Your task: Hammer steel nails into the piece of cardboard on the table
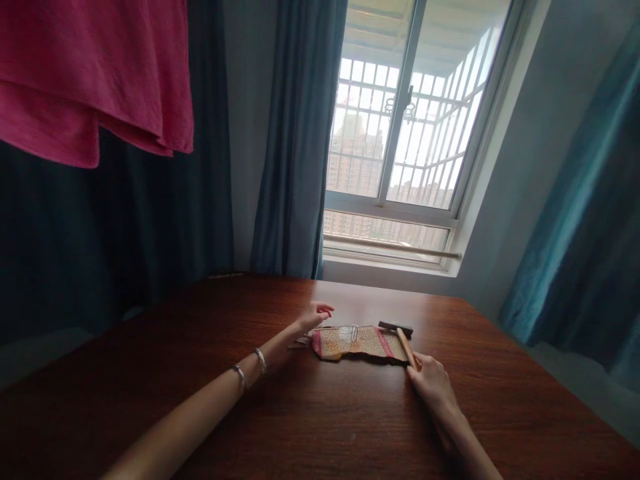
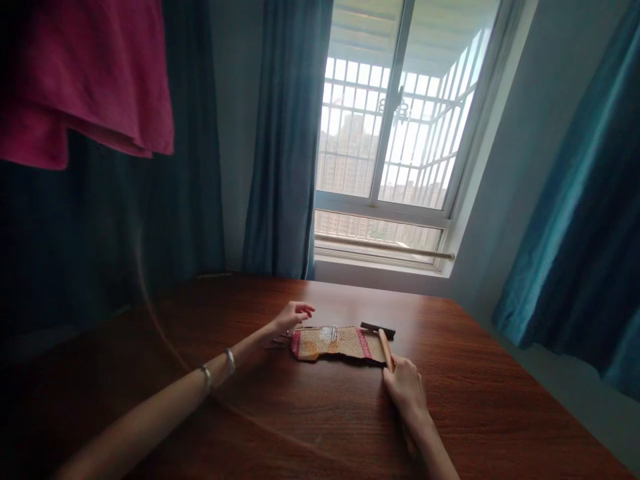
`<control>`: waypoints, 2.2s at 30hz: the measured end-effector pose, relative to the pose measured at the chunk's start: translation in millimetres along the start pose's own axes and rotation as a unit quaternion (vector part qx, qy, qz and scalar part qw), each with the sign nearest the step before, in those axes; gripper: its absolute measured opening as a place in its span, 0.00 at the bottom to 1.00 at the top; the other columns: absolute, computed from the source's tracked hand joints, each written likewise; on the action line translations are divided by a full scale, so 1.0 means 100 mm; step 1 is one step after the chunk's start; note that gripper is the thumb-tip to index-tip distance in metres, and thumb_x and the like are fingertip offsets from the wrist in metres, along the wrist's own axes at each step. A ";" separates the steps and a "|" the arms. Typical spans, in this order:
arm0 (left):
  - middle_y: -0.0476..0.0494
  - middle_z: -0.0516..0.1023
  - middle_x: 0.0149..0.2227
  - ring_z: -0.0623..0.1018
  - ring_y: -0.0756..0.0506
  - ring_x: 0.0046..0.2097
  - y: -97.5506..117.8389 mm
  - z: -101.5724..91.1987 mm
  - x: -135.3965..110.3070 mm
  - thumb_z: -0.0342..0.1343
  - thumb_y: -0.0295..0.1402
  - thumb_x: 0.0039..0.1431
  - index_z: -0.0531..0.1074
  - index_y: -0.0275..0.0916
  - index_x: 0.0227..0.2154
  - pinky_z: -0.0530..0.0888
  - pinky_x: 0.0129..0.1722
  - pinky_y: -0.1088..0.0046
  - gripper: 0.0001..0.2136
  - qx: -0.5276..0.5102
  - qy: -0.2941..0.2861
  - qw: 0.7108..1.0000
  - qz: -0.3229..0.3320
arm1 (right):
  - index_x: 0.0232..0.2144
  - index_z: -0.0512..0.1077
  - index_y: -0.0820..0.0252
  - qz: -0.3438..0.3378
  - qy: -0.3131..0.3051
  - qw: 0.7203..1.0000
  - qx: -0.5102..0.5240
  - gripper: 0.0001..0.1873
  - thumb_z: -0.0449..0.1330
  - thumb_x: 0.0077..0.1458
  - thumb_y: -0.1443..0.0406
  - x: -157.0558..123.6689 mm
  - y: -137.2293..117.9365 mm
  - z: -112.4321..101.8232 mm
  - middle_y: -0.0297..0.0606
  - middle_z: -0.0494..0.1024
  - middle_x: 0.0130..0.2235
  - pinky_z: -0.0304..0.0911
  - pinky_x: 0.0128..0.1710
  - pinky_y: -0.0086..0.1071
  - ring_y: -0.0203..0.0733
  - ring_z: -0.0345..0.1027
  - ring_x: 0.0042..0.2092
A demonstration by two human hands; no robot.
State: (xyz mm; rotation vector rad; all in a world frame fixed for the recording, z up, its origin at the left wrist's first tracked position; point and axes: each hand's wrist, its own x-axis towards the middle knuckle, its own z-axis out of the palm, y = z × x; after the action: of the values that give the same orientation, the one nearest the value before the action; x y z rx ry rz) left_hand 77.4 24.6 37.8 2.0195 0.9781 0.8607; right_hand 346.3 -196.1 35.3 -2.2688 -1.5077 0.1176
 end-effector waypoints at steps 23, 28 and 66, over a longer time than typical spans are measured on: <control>0.46 0.70 0.17 0.68 0.49 0.22 -0.32 -0.78 -0.38 0.56 0.34 0.35 0.75 0.31 0.19 0.60 0.20 0.77 0.10 0.207 -0.073 0.963 -0.156 | 0.49 0.64 0.54 -0.012 0.023 0.987 -0.159 0.20 0.44 0.56 0.60 -0.11 0.02 0.19 0.44 0.70 0.35 0.61 0.30 0.36 0.49 0.71 0.36; 0.47 0.72 0.22 0.69 0.50 0.25 -0.24 -0.74 -0.36 0.55 0.30 0.37 0.76 0.34 0.23 0.61 0.24 0.78 0.09 0.230 -0.118 0.965 -0.040 | 0.48 0.64 0.53 -0.014 0.023 0.987 -0.161 0.20 0.43 0.56 0.60 -0.13 0.00 0.18 0.43 0.68 0.36 0.61 0.29 0.35 0.47 0.71 0.34; 0.42 0.78 0.28 0.74 0.48 0.30 0.26 0.52 0.06 0.54 0.36 0.50 0.77 0.31 0.29 0.67 0.29 0.78 0.13 0.008 -0.062 0.989 0.137 | 0.30 0.76 0.64 -0.132 0.038 0.908 0.396 0.21 0.55 0.46 0.53 0.66 -1.03 0.53 0.42 0.77 0.27 0.65 0.19 0.28 0.42 0.70 0.29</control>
State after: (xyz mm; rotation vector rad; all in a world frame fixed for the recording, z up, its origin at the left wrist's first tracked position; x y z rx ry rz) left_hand 131.1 1.7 33.4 2.2258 0.6505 0.8588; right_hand 269.0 -87.2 36.1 -1.3994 -1.3662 0.4629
